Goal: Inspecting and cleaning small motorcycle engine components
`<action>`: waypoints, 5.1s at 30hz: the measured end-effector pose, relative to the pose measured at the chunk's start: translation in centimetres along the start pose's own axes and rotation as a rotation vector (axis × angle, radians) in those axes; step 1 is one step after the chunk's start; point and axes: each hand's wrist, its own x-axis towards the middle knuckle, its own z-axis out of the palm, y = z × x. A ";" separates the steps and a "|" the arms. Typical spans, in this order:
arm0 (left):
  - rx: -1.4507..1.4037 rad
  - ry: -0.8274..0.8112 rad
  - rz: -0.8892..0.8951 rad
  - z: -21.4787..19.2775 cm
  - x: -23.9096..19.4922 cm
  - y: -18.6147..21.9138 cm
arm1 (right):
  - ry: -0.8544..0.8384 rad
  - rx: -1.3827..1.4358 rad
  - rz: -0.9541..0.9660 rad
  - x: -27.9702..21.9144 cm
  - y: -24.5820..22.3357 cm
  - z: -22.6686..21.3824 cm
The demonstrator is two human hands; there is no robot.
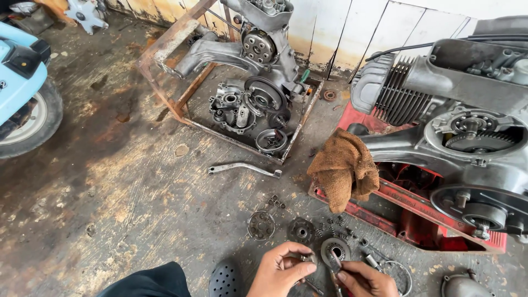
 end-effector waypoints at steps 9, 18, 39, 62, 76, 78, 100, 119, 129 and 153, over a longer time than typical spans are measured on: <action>0.022 -0.171 0.031 -0.3 1.4 -4.5 | -0.030 -0.210 -0.470 0.0 1.0 -0.1; 0.076 -0.215 0.011 0.2 0.8 -2.9 | 0.034 -0.185 -0.357 1.0 3.2 -0.6; -0.018 -0.035 -0.123 0.3 -0.2 -0.4 | -0.012 -0.142 -0.423 -1.3 -3.6 1.0; -0.212 -0.093 -0.049 -3.1 2.6 -7.2 | -0.048 -0.255 -0.584 -2.0 -9.1 -0.4; -0.070 -0.225 -0.075 -5.2 3.5 -8.3 | -0.061 -0.205 -0.675 -2.1 -11.8 -0.7; -0.131 -0.172 -0.039 -5.2 3.8 -8.3 | 0.015 -0.361 -0.489 -1.4 -9.7 -1.3; -0.194 -0.269 -0.186 -5.9 4.6 -10.0 | -0.090 -0.193 -0.653 -1.7 -9.3 -0.4; -0.206 -0.313 -0.115 -3.9 3.6 -7.4 | -0.039 -0.275 -0.720 -1.5 -9.0 -0.6; -0.236 -0.222 -0.148 -3.9 3.4 -8.5 | -0.063 -0.317 -0.631 -1.4 -9.2 -1.0; -0.049 -0.245 0.111 -0.8 1.1 -2.3 | 0.090 -0.357 -0.674 -1.7 -6.6 0.5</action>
